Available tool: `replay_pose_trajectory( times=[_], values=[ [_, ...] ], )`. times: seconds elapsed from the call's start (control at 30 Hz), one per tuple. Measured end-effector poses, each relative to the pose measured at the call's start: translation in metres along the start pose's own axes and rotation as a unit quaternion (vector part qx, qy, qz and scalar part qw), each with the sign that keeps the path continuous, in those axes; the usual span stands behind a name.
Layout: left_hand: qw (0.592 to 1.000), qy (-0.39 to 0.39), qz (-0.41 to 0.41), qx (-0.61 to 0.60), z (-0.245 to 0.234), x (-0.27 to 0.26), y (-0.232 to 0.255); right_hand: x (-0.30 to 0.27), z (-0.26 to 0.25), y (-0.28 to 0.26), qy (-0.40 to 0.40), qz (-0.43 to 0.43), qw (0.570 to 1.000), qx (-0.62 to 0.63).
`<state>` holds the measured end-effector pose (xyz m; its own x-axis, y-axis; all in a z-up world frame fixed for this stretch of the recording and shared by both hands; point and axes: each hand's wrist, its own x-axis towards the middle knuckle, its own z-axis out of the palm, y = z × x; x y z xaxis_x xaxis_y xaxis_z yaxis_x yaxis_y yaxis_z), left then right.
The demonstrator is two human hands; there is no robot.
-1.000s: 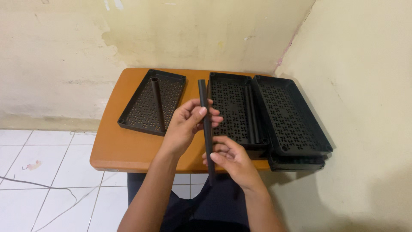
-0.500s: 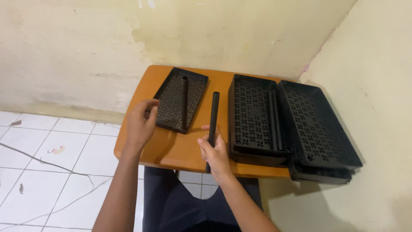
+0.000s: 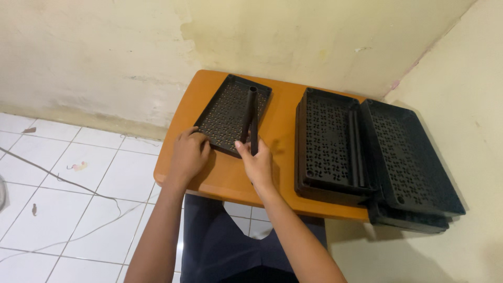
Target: The person assembles a two-tier plastic storage shelf by inserting four vertical poles into the bottom tray and then placing the top tray onto the poles. The person handles the trays and poles by hand on a table.
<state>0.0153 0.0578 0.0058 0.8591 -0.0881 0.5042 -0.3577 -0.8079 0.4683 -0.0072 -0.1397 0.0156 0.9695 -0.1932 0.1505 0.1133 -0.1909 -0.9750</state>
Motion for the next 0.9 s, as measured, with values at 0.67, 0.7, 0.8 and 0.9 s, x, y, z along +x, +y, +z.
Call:
replay_pose_trajectory(
  times=[0.67, 0.7, 0.8, 0.9],
  values=[
    [0.996, -0.038, 0.084, 0.005, 0.006, -0.025, 0.049, 0.06, -0.016, 0.035, 0.081, 0.021, 0.995, 0.053],
    [0.995, -0.032, 0.092, -0.002, 0.008, -0.025, 0.054, 0.064, -0.017, 0.039, 0.083, 0.021, 0.995, 0.059],
    [0.998, -0.038, 0.041, -0.016, 0.014, -0.027, 0.071, 0.071, -0.018, 0.044, 0.074, -0.011, 0.993, 0.087],
    [0.998, -0.021, 0.033, -0.052, 0.02, -0.023, 0.088, 0.064, -0.018, 0.042, 0.101, -0.085, 0.986, 0.104]
  ],
)
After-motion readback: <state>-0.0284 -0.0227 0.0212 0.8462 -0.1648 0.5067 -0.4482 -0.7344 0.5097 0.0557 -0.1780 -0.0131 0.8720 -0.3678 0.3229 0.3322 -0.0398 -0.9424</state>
